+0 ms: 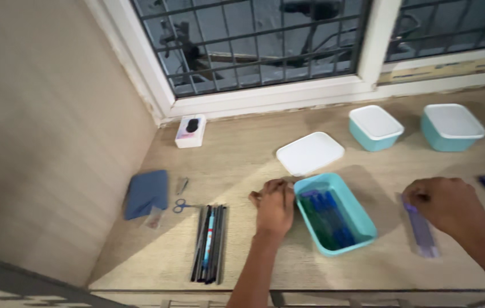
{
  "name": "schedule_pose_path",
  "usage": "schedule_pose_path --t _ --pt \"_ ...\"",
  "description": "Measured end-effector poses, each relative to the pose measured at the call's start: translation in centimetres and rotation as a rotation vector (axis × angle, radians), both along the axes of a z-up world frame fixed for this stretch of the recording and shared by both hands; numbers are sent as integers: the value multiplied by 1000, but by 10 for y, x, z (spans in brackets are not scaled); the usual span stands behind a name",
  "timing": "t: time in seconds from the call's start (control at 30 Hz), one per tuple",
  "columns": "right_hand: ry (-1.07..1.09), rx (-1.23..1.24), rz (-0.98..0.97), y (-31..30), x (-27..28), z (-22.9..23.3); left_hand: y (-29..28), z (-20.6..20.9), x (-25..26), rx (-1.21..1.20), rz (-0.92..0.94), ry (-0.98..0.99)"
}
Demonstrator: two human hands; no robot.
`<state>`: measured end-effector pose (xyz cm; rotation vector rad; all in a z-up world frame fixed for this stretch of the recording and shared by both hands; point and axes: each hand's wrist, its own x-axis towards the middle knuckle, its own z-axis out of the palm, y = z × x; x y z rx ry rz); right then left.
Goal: The person organizes various stationery items, including pens, pencils, and scissors, into a light blue plastic container. They pick up items from the table and place them into the container one by one, arranging them neatly inside. The task concludes with the person closing the container's lid.
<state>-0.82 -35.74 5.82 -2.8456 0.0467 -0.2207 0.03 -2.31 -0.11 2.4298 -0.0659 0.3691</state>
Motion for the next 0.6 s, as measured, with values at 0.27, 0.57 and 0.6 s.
schedule_pose_path --t 0.27,0.57,0.6 --pt "5 -49 2 4 -23 -17 0 -2 -2 23 5 -102" --pt "-28 -198 26 48 -34 -9 -1 7 -5 6 10 -69" --pt "-35 -215 48 50 -35 -8 -1 5 -5 0 9 -75"
